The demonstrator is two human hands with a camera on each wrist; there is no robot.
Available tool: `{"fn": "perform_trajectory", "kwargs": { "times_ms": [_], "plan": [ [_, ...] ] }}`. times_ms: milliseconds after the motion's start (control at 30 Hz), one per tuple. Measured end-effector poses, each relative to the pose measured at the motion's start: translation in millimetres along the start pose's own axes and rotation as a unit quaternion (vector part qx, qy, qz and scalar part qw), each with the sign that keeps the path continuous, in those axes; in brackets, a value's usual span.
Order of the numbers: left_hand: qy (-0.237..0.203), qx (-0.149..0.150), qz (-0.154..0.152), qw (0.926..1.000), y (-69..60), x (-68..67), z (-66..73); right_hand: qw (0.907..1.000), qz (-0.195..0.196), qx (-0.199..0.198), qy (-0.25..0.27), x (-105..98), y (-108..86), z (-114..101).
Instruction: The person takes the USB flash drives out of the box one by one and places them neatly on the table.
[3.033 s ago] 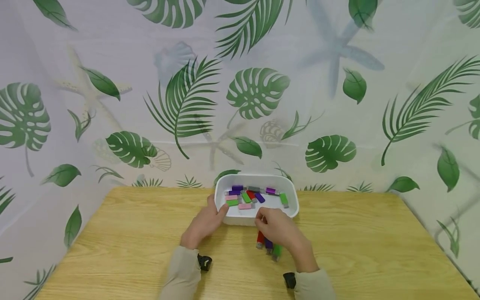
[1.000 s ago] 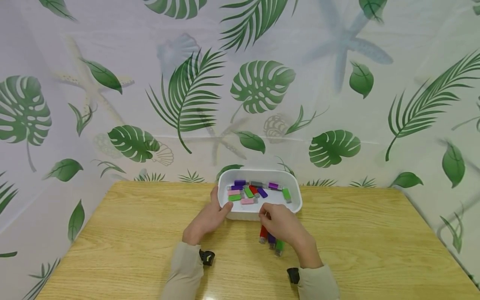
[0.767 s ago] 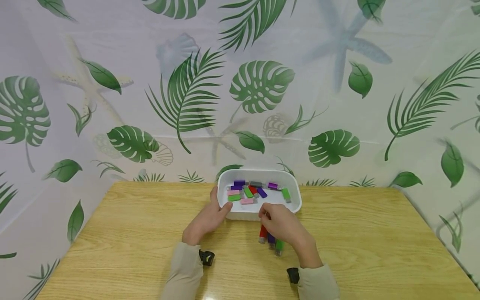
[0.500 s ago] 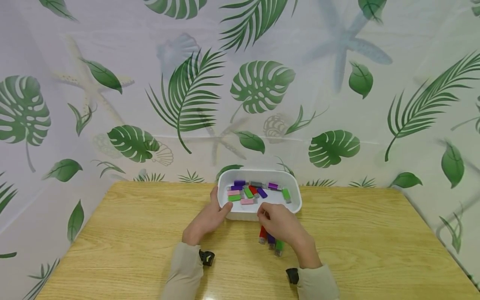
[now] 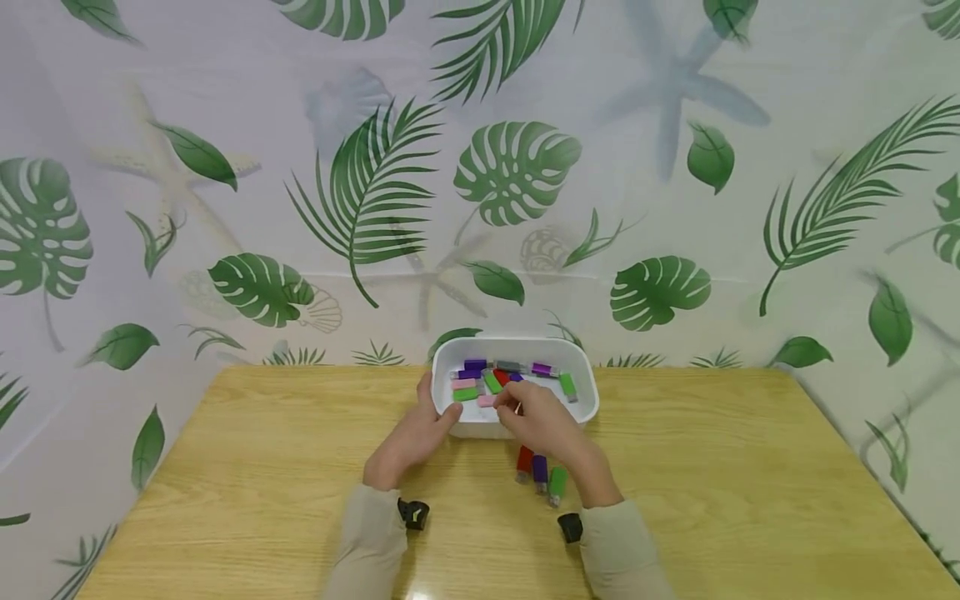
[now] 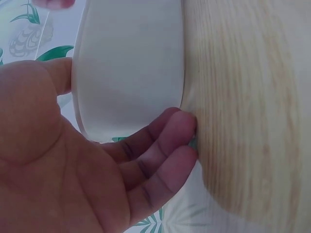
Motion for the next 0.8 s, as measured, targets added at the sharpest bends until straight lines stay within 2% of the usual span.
{"fn": "perform_trajectory", "kwargs": {
  "times_ms": [133,233,333,500,633,800],
  "plan": [
    [-0.003,0.002,0.001,1.0000,0.8,-1.1,2.2,0.9999,-0.010,-0.006,-0.005,-4,19.1,5],
    [0.000,0.003,0.000,1.0000,0.6,-2.8,2.9,0.9992,-0.026,0.011,-0.027,-4,34.1,8],
    [0.006,0.005,-0.001,1.0000,-0.1,-3.7,2.7,0.9951,-0.065,0.035,-0.065,3,48.5,13],
    [0.011,0.006,0.001,0.9999,-0.6,-1.4,0.5,0.9814,-0.141,0.052,-0.119,17,65.6,23],
    [0.015,0.008,-0.004,0.9999,0.4,1.0,0.0,0.9749,-0.149,0.070,-0.150,22,71.5,30],
    [0.020,0.005,-0.005,0.9998,1.3,1.7,1.6,0.9714,-0.145,0.078,-0.171,23,75.0,33]
  ]
}}
Point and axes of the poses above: each hand's wrist, its own y-axis towards the middle knuckle, its own x-axis out of the palm, z = x × y, the point moved 3 cm from there along y, towards the middle knuckle, and after that the axes turned 6 degrees about -z, right-handed, at the moved point
